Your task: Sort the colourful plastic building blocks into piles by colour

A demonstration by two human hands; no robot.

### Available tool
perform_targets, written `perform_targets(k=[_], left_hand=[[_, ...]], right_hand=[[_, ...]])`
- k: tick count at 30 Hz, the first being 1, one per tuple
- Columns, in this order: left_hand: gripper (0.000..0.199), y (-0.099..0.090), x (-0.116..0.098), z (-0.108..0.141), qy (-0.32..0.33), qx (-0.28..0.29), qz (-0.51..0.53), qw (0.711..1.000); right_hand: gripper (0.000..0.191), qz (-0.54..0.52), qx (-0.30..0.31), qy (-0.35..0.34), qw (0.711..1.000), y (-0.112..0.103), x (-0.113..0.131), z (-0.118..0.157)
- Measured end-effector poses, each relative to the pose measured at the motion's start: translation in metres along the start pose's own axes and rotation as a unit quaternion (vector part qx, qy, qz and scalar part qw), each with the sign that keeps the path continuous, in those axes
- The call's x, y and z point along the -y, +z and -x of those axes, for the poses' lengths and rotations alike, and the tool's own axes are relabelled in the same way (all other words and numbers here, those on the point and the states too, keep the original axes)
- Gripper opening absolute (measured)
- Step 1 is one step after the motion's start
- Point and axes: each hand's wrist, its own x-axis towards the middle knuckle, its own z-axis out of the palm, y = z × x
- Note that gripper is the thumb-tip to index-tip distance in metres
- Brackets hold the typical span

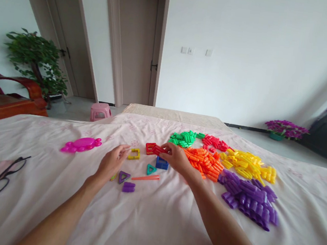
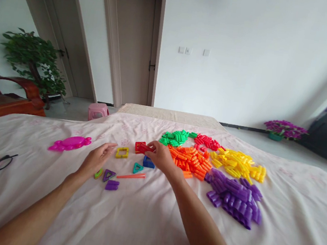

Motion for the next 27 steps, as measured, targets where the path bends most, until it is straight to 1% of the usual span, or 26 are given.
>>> perform_targets(k=[2,3,6,8,11,15,19,21,24,25,27], left_hand=[[0.041,-0.005,0.022,-0.007,-0.040,-0.039,-0.068,0.996],[0.039,-0.006,0.033,-0.009,-0.055,-0.046,-0.102,0.992],[0.034,-0.006,0.057,-0.012,-0.075,-0.037,-0.153,0.985],[0.032,-0.006,0.065,-0.013,-0.081,-0.031,-0.155,0.984],[0.031,-0.007,0.067,-0.014,-0.080,-0.028,-0.159,0.984],[0.028,-0.006,0.064,-0.015,-0.072,-0.022,-0.172,0.982],[0.028,-0.004,0.066,-0.017,-0.075,-0.018,-0.177,0.981],[0.028,-0.003,0.068,-0.017,-0.072,-0.020,-0.177,0.981],[0.028,-0.003,0.068,-0.018,-0.070,-0.020,-0.178,0.981],[0.029,-0.003,0.068,-0.017,-0.069,-0.020,-0.179,0.981],[0.029,-0.003,0.068,-0.017,-0.070,-0.020,-0.180,0.981]], right_hand=[[0.029,0.024,-0.021,0.056,0.998,-0.009,-0.011,-0.028],[0.029,0.045,-0.023,0.079,0.996,-0.011,-0.016,-0.042],[0.028,0.099,0.012,0.135,0.986,-0.008,-0.029,-0.079],[0.029,0.113,0.042,0.152,0.981,0.000,-0.034,-0.097],[0.028,0.122,0.071,0.158,0.977,0.011,-0.041,-0.115],[0.018,0.140,0.109,0.161,0.971,0.017,-0.047,-0.126],[0.015,0.164,0.102,0.143,0.971,0.013,-0.050,-0.127],[0.020,0.174,0.085,0.125,0.973,0.012,-0.048,-0.124],[0.035,0.178,0.065,0.090,0.978,0.016,-0.039,-0.118],[0.039,0.174,0.072,0.072,0.980,0.019,-0.036,-0.115],[0.052,0.160,0.115,0.011,0.980,0.029,-0.027,-0.110]])
